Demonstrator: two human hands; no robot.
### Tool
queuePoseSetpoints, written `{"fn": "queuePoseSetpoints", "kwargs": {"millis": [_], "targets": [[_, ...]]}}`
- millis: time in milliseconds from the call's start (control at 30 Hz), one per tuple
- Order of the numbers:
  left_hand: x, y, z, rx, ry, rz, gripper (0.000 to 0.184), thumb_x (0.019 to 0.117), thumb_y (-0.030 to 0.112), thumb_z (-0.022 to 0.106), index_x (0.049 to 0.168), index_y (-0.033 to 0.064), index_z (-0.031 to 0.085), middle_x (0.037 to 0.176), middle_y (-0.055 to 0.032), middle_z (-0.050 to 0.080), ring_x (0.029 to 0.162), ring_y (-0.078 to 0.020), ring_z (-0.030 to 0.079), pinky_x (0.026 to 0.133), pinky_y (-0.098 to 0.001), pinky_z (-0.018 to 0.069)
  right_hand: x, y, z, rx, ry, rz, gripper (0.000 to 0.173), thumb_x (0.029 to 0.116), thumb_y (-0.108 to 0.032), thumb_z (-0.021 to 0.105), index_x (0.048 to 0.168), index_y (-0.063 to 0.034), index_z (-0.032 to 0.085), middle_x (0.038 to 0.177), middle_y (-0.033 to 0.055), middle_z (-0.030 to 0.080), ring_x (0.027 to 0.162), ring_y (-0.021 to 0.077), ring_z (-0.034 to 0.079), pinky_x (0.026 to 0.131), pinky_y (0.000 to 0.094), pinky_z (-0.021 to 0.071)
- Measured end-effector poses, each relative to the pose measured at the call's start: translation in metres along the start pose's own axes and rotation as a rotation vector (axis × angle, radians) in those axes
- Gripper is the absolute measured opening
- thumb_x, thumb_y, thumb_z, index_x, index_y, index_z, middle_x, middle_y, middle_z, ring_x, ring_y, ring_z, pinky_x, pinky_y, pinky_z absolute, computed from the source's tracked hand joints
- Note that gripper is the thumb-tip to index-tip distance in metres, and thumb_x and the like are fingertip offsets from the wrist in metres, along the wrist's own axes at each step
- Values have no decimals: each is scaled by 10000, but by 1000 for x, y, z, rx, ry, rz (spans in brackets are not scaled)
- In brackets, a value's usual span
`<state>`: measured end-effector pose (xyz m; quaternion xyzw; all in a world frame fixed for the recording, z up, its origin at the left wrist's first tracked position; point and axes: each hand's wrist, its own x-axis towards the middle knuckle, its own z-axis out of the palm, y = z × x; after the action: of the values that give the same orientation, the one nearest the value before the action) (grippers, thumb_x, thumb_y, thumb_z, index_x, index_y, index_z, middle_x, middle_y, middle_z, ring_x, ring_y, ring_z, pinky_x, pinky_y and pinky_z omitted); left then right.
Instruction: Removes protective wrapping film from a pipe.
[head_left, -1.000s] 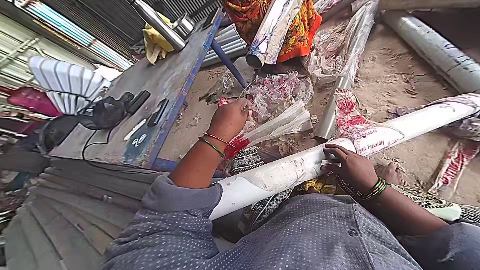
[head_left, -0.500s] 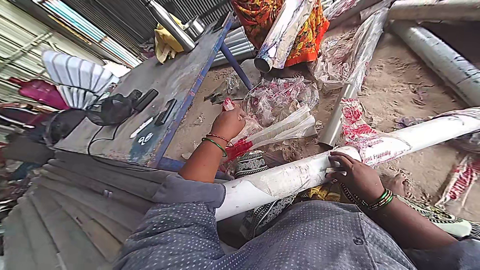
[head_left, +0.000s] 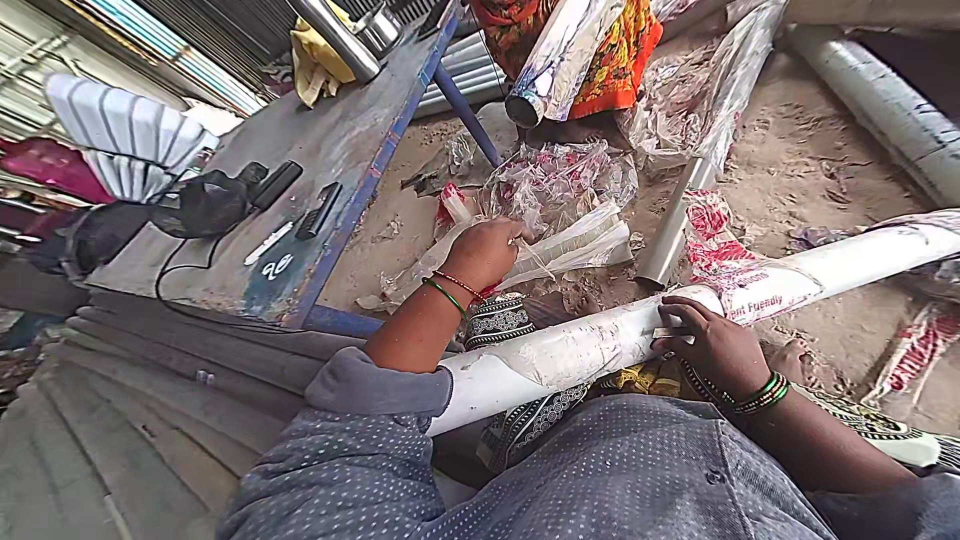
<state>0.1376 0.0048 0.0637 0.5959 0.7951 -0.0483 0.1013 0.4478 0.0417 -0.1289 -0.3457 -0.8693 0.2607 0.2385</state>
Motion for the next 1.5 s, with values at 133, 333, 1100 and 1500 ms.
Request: {"fn": "queuePoseSetpoints", "kwargs": {"millis": [133, 333, 1100, 1500], "targets": [[7, -8, 10, -36, -54, 82, 438, 965, -52, 502, 1340, 121, 648, 1423, -136, 582, 1302, -339, 561, 1059, -579, 433, 0, 0, -1, 4, -9, 3, 459, 871, -285, 787, 1245, -41, 682, 1373, 171, 648, 1010, 455, 709, 723, 631, 548], [8, -10, 13, -107, -7, 161, 317, 950, -100, 471, 1087, 22, 729, 1292, -160, 653, 1274, -331, 572, 1061, -555, 425, 0, 0, 1, 3, -7, 12, 456, 862, -274, 796, 1238, -42, 685, 1370, 169, 649, 1003, 456, 711, 716, 629, 549], [25, -20, 9, 99, -52, -187, 405, 1092, 146, 375, 1447, 43, 543, 1356, -247, 610, 1293, -433, 559, 1075, -624, 396, 4, 0, 0, 11, -18, 17, 464, 858, -271, 799, 1246, -44, 685, 1372, 166, 649, 954, 435, 723, 691, 611, 548], [12, -16, 11, -105, 120, 90, 294, 1021, 229, 610, 1266, 82, 677, 1179, -151, 679, 1031, -314, 670, 917, -552, 507, 4, 0, -1, 32, -52, 49, 490, 856, -278, 814, 1268, -52, 676, 1394, 161, 635, 936, 449, 719, 693, 631, 544]]}}
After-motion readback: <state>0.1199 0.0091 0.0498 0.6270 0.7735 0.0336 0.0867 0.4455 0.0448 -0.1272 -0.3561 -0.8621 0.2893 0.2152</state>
